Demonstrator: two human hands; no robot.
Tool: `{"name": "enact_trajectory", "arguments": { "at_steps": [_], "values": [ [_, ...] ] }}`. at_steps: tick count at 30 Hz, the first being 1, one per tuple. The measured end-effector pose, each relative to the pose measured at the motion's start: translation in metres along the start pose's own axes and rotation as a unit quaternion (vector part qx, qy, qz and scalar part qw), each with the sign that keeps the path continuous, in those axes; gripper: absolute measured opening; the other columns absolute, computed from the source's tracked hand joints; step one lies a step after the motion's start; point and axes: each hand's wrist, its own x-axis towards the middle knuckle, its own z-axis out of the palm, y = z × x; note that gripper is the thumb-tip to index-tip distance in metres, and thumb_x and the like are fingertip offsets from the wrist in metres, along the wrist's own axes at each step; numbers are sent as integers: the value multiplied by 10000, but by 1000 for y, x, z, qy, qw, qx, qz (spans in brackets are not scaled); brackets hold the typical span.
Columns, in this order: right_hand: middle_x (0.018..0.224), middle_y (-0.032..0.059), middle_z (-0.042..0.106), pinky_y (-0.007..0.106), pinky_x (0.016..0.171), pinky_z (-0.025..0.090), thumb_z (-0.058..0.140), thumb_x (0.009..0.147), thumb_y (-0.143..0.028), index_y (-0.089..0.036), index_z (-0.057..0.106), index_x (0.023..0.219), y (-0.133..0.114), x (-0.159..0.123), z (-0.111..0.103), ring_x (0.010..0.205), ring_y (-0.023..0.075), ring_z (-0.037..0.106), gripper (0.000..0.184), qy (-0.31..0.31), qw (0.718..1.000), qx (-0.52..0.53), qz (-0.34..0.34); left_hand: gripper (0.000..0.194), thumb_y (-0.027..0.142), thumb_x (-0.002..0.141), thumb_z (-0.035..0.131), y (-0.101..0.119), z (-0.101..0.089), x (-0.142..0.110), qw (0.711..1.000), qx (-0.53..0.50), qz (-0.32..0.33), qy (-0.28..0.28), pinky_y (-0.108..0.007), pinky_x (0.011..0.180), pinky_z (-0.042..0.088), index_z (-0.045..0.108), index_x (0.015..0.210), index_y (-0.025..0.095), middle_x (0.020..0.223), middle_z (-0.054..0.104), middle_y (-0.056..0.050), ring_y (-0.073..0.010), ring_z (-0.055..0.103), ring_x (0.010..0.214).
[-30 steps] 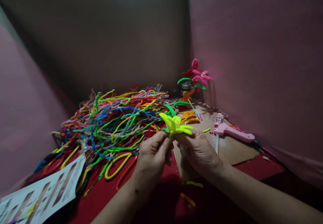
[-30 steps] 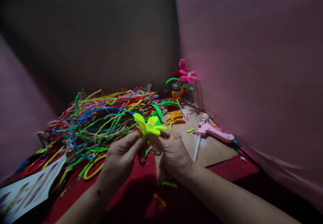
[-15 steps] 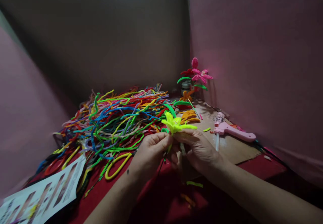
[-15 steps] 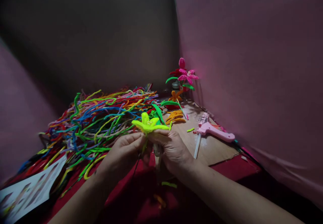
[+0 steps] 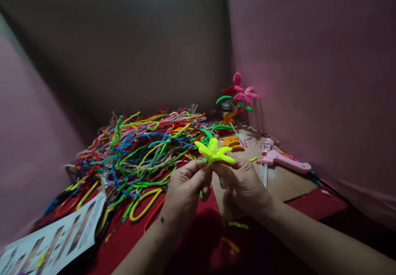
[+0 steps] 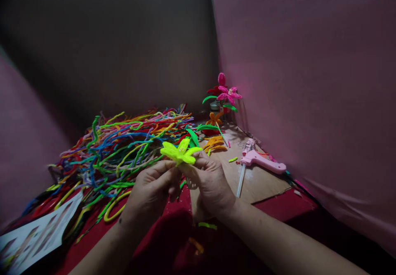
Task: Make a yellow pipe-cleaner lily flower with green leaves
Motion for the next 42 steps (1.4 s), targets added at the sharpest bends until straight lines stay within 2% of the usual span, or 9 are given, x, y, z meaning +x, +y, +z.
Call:
{"name": "enact_trajectory", "arguments": {
  "at_steps": [8,10,14,17,20,27,35,38,42],
  "values": [
    [549,-13,565,253,585,395,703,599,-184,-160,653,570,0,6,0,539,101,476,63,-32,988,110,105,190,258,715,645,1,-12,9,951,-201,-167,-166,-119,298,226,531,656,117,490,386,68,10,187,336],
    [540,-13,575,253,581,398,722,561,-186,-159,653,555,-1,8,2,527,101,483,74,-12,984,131,124,202,290,735,625,0,-11,10,962,-164,-155,-153,-131,308,259,538,671,120,498,412,59,-1,234,337],
    [547,-17,586,248,593,401,756,525,-193,-171,674,570,-3,11,5,534,95,489,96,28,984,129,116,194,322,761,598,-2,-3,8,999,34,-23,-25,-187,413,377,566,720,135,541,519,25,-64,449,414],
    [592,-11,598,255,615,401,726,603,-228,-177,692,638,-4,16,7,564,96,494,71,-2,991,95,90,175,279,751,610,1,-1,3,975,186,90,77,-199,475,382,556,647,149,538,544,23,-79,483,460],
    [570,-21,569,244,566,381,698,657,-246,-174,693,663,-7,25,10,543,90,470,73,-54,994,67,73,254,250,785,573,8,-5,1,953,235,146,123,-193,485,372,517,557,154,474,502,32,-72,454,457],
    [617,-4,592,256,583,405,704,661,-266,-168,698,664,-6,47,18,610,114,523,98,-173,980,71,72,200,293,775,595,15,-22,11,998,-37,55,24,-161,307,332,545,652,143,468,495,49,-52,415,312],
    [609,-3,632,235,582,402,692,666,-231,-153,689,623,-5,57,14,564,91,534,88,-222,969,32,100,197,297,756,627,2,-31,15,952,-276,-68,-116,-101,238,245,541,689,133,483,426,80,24,163,252],
    [553,5,618,230,544,394,686,663,-246,-140,665,556,-3,60,21,516,93,526,152,-215,968,51,119,228,330,743,638,5,-33,17,953,-269,-70,-120,-107,243,234,533,682,137,477,395,94,24,134,261],
    [513,-16,583,230,457,343,695,654,-302,-148,661,616,11,65,30,432,86,457,162,-147,978,88,118,255,381,791,561,9,-37,23,998,-66,8,3,-155,325,331,539,698,144,471,457,54,-46,365,324]
  ]
}}
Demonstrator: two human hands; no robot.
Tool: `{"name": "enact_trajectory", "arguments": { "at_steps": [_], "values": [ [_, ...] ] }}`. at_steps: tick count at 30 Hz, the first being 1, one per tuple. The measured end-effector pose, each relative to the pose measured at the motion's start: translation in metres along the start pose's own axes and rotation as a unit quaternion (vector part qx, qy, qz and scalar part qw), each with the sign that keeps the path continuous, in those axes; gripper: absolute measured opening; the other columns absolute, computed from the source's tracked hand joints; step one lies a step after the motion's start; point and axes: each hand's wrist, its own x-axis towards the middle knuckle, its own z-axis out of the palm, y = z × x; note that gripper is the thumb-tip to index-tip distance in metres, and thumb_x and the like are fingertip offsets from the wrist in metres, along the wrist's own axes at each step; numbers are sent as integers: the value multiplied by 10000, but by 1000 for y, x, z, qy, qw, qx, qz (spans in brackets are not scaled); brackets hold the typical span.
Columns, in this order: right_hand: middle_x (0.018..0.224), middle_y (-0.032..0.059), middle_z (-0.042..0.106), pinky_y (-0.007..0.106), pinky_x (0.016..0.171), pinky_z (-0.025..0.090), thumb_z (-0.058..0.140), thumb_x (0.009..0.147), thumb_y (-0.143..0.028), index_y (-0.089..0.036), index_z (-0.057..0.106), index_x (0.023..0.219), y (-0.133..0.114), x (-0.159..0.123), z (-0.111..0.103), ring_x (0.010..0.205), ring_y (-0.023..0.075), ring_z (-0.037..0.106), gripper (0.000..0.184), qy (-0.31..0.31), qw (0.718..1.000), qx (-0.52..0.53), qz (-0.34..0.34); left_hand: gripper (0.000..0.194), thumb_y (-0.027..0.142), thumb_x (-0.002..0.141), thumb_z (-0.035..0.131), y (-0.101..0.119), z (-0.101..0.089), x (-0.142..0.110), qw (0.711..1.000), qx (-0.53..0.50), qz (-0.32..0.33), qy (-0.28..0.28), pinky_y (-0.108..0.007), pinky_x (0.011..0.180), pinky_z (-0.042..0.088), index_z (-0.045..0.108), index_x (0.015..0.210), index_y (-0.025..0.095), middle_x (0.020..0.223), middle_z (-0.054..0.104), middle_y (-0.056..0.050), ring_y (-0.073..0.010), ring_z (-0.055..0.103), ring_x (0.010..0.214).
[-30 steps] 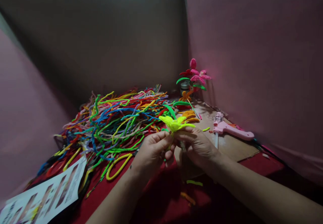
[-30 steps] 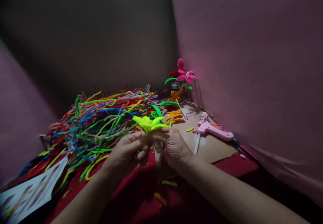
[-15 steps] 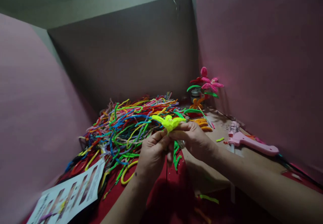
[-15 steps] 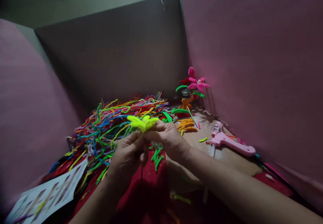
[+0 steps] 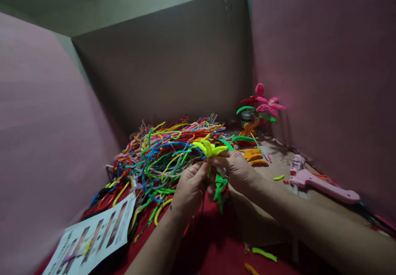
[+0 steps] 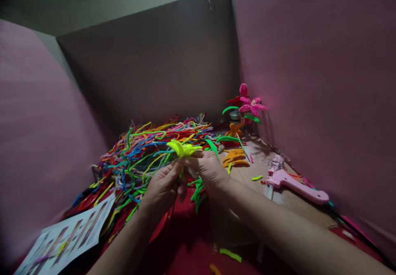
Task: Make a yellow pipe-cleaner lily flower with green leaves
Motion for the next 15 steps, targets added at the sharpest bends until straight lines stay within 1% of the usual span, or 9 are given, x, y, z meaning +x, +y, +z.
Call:
{"name": "enact_trajectory", "arguments": {
  "at_steps": [1,2,3,5,6,7,11,13,15],
  "values": [
    [524,-21,581,230,453,334,703,647,-303,-151,663,640,4,2,0,430,83,443,158,22,1000,2,-9,255,380,793,555,0,-1,1,996,78,31,37,-170,359,353,543,692,146,479,478,42,-65,413,361],
    [544,-24,582,230,459,332,712,639,-298,-154,664,657,8,3,0,441,80,434,153,43,999,-1,-21,246,370,792,556,-1,-3,1,983,156,65,72,-181,394,366,550,683,149,492,495,32,-77,440,396],
    [562,-25,581,228,470,333,721,631,-293,-155,662,661,11,4,0,456,77,426,153,60,998,-10,-31,228,352,791,558,-2,-5,1,964,225,101,104,-184,422,364,562,677,154,504,504,28,-80,447,421],
    [592,-22,578,226,505,348,725,632,-296,-155,655,662,15,3,-1,496,77,426,160,74,995,-39,-46,207,327,798,541,-6,-7,0,924,315,157,148,-187,448,346,583,668,170,501,496,32,-80,432,439],
    [617,-18,584,228,526,361,725,633,-300,-157,656,681,15,2,-2,522,82,439,166,73,995,-52,-53,212,323,804,526,-7,-8,-1,916,332,167,153,-189,450,336,583,661,177,493,486,35,-81,423,438],
    [647,-12,593,232,549,379,729,627,-302,-161,659,713,15,0,-3,555,91,460,180,69,994,-67,-58,221,322,809,513,-8,-8,-1,917,331,163,150,-191,445,326,575,652,180,480,472,40,-81,410,428],
    [730,2,607,265,639,426,777,550,-251,-165,667,793,7,-4,-7,670,131,516,280,43,985,-149,-75,229,326,805,507,-8,-3,-1,953,255,99,133,-186,405,271,522,634,174,434,391,71,-65,326,378],
    [728,2,597,272,658,423,764,572,-244,-164,680,783,3,-6,-9,679,132,512,241,37,980,-178,-82,209,321,802,509,-7,1,-1,960,232,82,133,-185,402,256,526,661,169,442,379,76,-62,307,383],
    [743,7,597,287,681,418,733,620,-266,-172,695,796,2,-6,-11,685,133,506,202,31,979,-183,-84,210,316,801,511,-6,4,-2,957,237,84,147,-188,413,252,522,654,168,460,374,74,-64,301,401]
  ]
}}
